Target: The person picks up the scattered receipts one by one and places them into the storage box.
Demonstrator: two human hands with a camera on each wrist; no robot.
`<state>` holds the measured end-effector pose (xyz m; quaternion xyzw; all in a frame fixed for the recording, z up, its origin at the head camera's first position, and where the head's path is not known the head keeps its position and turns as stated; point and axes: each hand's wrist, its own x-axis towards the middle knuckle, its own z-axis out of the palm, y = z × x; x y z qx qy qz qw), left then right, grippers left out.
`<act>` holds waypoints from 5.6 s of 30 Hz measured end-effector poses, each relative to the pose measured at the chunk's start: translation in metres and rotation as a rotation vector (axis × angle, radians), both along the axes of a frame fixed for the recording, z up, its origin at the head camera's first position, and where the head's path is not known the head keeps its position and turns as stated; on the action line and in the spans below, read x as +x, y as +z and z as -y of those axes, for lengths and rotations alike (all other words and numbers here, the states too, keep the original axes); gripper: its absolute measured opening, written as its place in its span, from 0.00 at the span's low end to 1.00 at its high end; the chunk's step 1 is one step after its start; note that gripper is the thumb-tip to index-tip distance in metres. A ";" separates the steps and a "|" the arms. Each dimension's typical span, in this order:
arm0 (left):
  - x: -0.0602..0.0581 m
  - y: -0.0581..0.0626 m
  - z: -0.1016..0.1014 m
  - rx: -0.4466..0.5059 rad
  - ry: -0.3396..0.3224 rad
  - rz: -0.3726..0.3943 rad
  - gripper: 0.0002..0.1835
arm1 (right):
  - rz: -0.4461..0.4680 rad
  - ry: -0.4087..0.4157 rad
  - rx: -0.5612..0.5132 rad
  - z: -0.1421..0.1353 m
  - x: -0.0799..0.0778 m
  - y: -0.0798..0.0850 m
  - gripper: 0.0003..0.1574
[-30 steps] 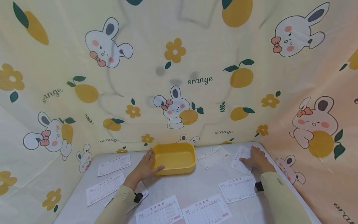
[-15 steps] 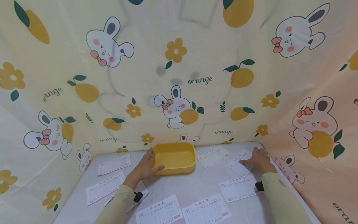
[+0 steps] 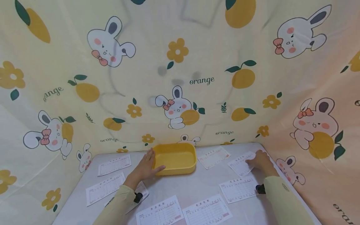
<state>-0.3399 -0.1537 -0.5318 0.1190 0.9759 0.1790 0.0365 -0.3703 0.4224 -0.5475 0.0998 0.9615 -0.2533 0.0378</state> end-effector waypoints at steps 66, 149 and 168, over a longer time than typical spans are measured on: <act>0.001 0.000 -0.001 -0.056 0.002 -0.019 0.61 | -0.355 0.019 -0.485 0.049 0.032 0.046 0.32; 0.001 -0.003 0.000 -0.051 -0.005 -0.025 0.66 | -0.194 0.162 -0.693 0.227 0.004 0.021 0.14; 0.000 -0.003 -0.001 -0.052 -0.010 -0.021 0.67 | -0.234 0.190 -0.663 0.254 0.003 0.018 0.12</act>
